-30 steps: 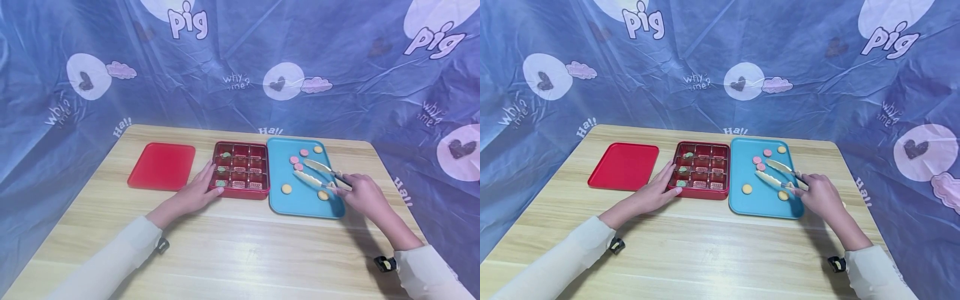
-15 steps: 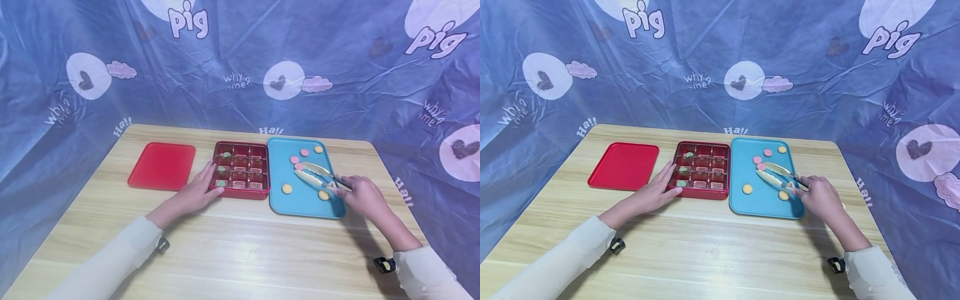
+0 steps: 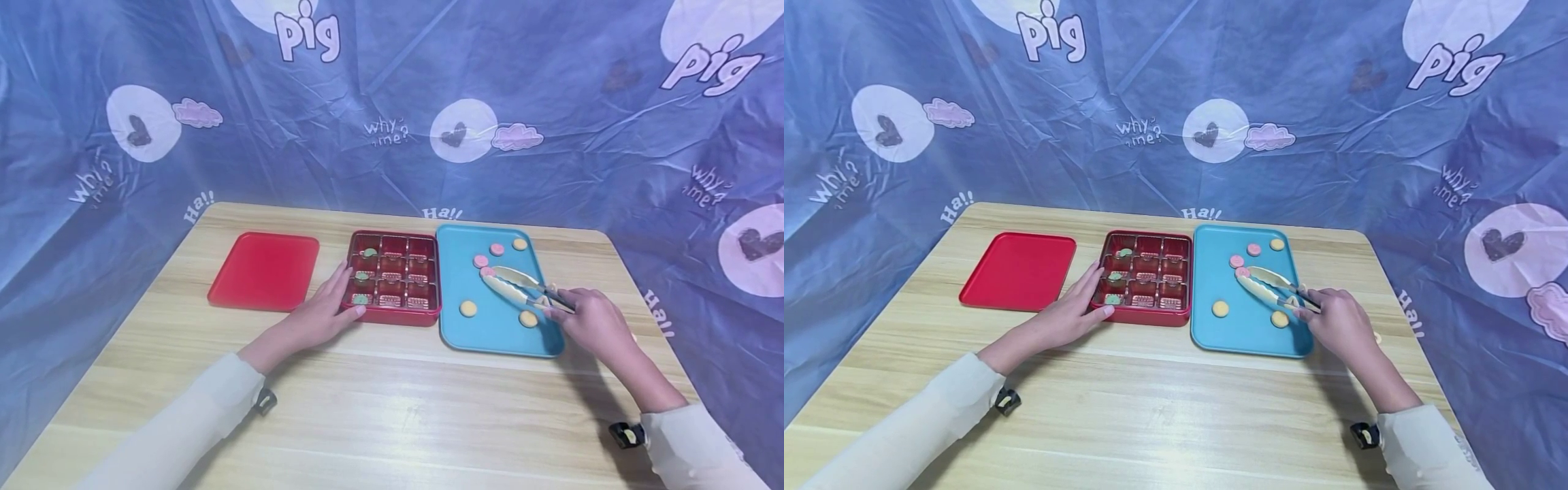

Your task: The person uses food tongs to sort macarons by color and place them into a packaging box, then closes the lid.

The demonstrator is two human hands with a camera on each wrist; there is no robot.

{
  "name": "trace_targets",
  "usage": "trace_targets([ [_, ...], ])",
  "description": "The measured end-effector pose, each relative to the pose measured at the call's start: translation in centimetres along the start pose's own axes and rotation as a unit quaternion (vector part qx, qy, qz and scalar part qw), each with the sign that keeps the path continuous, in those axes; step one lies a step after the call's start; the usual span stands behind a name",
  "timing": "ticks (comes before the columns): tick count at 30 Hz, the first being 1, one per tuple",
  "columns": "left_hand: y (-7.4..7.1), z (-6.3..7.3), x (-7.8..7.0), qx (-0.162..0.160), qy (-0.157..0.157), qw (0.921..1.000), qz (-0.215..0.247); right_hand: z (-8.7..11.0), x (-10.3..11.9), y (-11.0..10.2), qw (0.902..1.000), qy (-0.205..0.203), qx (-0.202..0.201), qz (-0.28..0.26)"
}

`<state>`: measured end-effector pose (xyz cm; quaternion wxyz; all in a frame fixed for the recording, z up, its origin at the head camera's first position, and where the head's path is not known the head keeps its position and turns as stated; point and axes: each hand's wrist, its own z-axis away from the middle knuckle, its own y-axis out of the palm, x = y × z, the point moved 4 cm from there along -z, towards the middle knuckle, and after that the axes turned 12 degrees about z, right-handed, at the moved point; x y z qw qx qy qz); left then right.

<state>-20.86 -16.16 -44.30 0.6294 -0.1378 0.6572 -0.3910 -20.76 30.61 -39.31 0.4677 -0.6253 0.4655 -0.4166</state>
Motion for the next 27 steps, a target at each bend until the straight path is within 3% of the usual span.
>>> trace_targets([
  [18,0.1,0.0,0.2,-0.002,0.002,1.0000,0.002,0.2,-0.3,0.0,0.9995,0.007,-0.022,-0.023],
  [27,0.1,0.0,0.1,-0.002,0.004,1.0000,-0.002,0.0,1.2,-0.9,0.9992,0.012,-0.018,-0.034],
])
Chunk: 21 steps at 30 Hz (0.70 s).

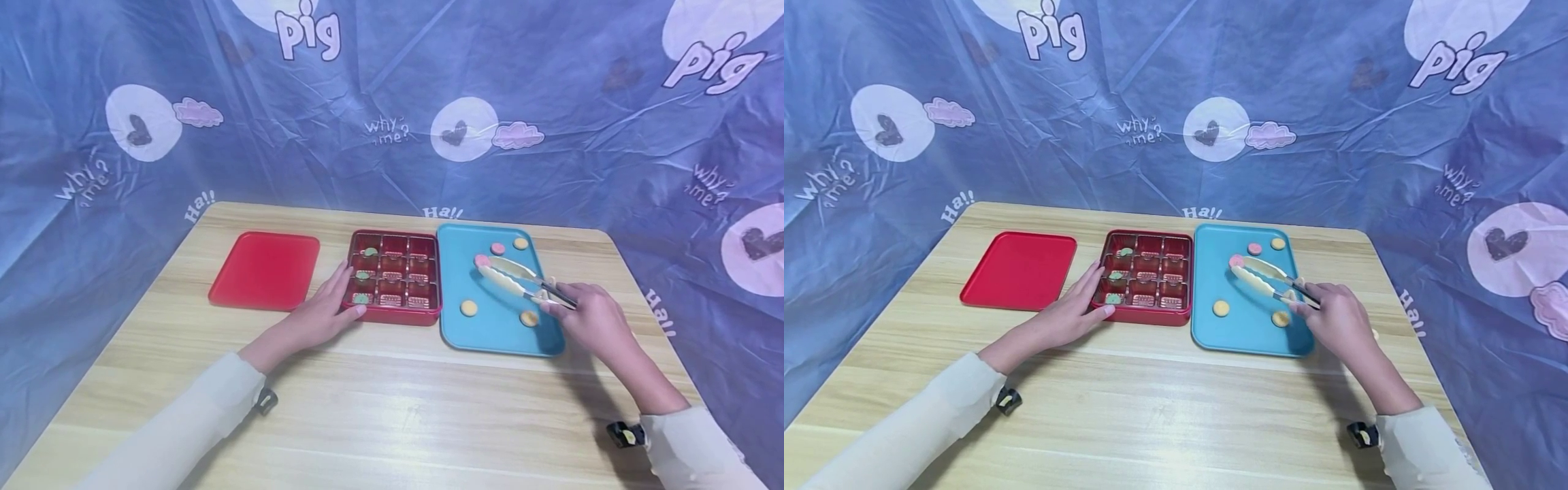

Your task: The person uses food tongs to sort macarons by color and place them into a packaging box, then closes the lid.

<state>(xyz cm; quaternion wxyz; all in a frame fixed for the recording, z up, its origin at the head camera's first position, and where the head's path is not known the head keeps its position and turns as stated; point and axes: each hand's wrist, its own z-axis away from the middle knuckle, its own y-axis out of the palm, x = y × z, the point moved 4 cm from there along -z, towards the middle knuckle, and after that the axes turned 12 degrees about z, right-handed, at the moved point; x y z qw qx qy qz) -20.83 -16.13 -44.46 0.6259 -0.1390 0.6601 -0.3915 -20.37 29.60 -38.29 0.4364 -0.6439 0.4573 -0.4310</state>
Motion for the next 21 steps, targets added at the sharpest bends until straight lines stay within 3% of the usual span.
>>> trace_targets([
  [21,-0.1,0.1,-0.1,0.008,-0.008,0.9999,-0.001,-0.3,5.4,-1.3,0.9950,-0.075,-0.050,-0.043],
])
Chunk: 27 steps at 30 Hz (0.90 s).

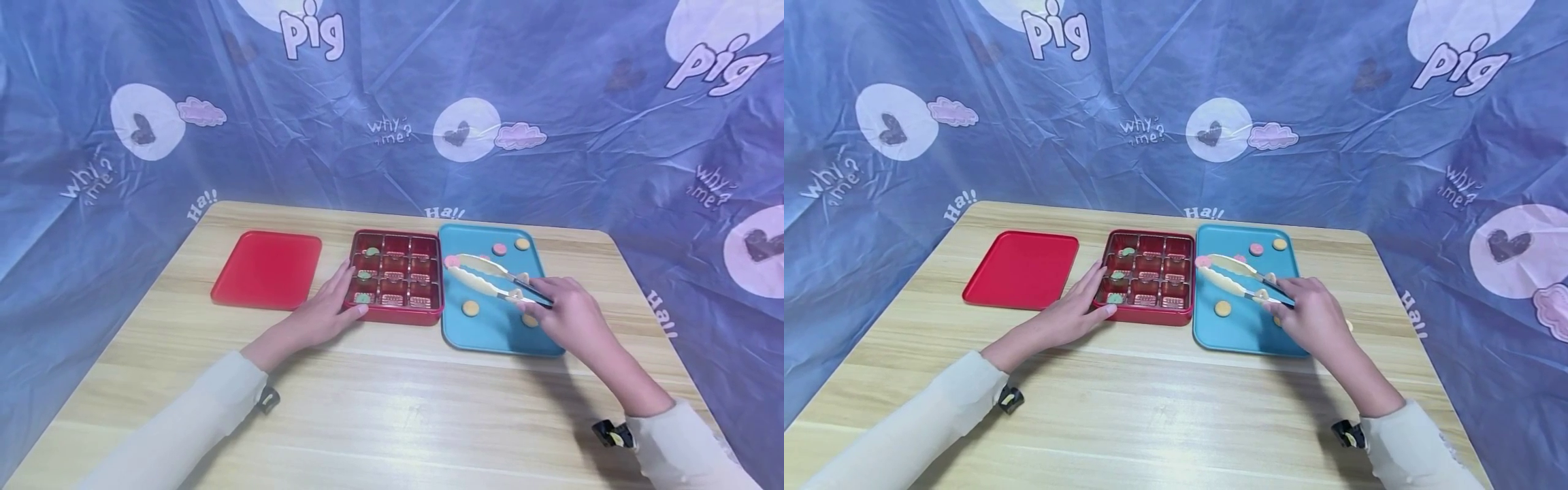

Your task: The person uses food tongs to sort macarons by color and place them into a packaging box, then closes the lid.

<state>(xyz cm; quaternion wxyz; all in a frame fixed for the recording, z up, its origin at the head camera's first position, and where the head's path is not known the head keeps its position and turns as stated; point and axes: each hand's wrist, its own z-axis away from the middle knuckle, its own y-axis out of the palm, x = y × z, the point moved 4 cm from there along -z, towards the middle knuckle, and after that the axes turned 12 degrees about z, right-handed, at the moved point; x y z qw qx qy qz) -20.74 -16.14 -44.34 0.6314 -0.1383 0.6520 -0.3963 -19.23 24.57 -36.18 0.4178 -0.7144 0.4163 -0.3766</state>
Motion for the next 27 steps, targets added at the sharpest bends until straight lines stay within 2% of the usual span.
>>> trace_targets([
  [15,0.0,0.1,-0.1,0.001,-0.004,1.0000,0.005,-0.4,3.2,1.0,0.9988,-0.045,0.010,-0.015],
  [27,0.0,0.0,-0.1,0.000,-0.005,1.0000,0.004,-0.9,5.2,2.2,0.9963,-0.065,0.049,-0.026],
])
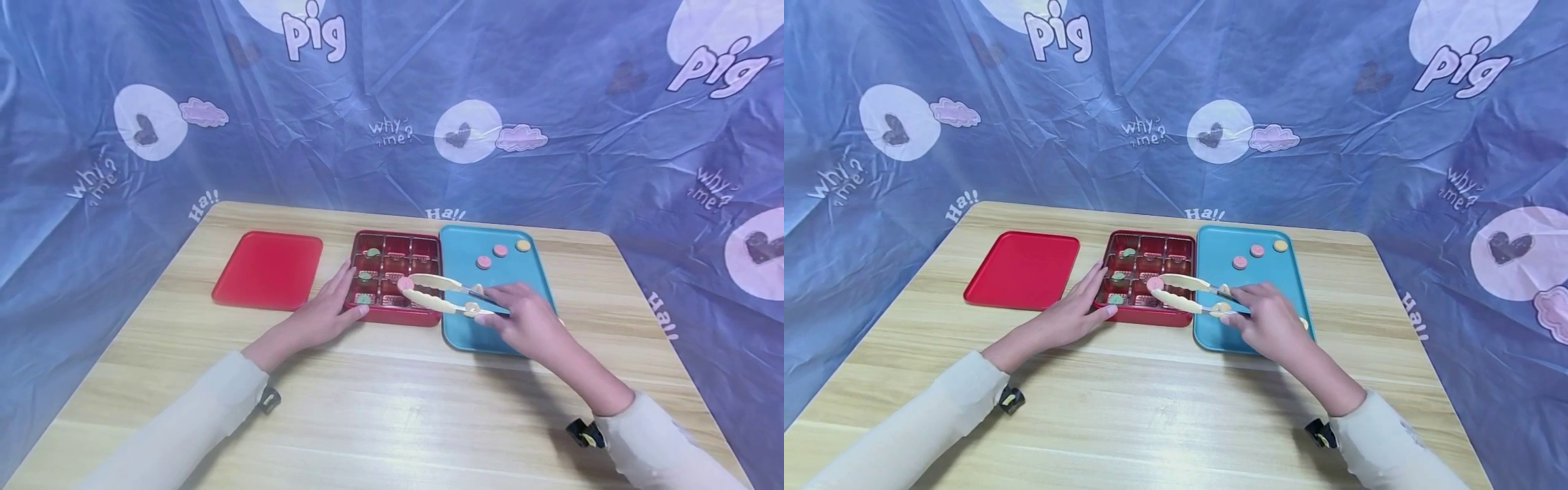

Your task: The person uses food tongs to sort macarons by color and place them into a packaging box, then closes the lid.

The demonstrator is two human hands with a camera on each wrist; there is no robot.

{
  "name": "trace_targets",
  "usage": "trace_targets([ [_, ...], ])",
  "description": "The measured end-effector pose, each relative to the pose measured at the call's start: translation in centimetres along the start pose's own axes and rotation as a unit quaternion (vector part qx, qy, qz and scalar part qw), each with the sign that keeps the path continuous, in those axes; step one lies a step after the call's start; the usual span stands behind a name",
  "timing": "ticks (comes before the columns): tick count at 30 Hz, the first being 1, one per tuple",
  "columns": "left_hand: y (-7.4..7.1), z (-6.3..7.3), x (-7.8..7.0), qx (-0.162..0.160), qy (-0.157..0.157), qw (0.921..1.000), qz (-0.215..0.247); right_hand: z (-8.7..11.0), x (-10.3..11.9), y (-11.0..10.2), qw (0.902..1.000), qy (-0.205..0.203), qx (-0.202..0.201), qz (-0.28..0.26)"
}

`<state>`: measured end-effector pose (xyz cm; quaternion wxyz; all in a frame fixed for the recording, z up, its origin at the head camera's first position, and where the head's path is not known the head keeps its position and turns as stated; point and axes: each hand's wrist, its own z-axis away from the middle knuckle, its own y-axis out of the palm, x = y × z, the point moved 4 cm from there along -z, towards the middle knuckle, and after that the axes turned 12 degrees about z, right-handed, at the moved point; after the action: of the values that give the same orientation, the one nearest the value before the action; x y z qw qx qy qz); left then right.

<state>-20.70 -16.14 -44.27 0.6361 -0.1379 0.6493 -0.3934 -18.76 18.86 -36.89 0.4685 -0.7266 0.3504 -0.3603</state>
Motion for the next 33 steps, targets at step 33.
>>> trace_targets([
  [33,0.10,-0.15,0.21,-0.003,0.003,1.0000,0.001,-0.74,0.64,0.86,0.9991,0.013,0.038,-0.013],
])
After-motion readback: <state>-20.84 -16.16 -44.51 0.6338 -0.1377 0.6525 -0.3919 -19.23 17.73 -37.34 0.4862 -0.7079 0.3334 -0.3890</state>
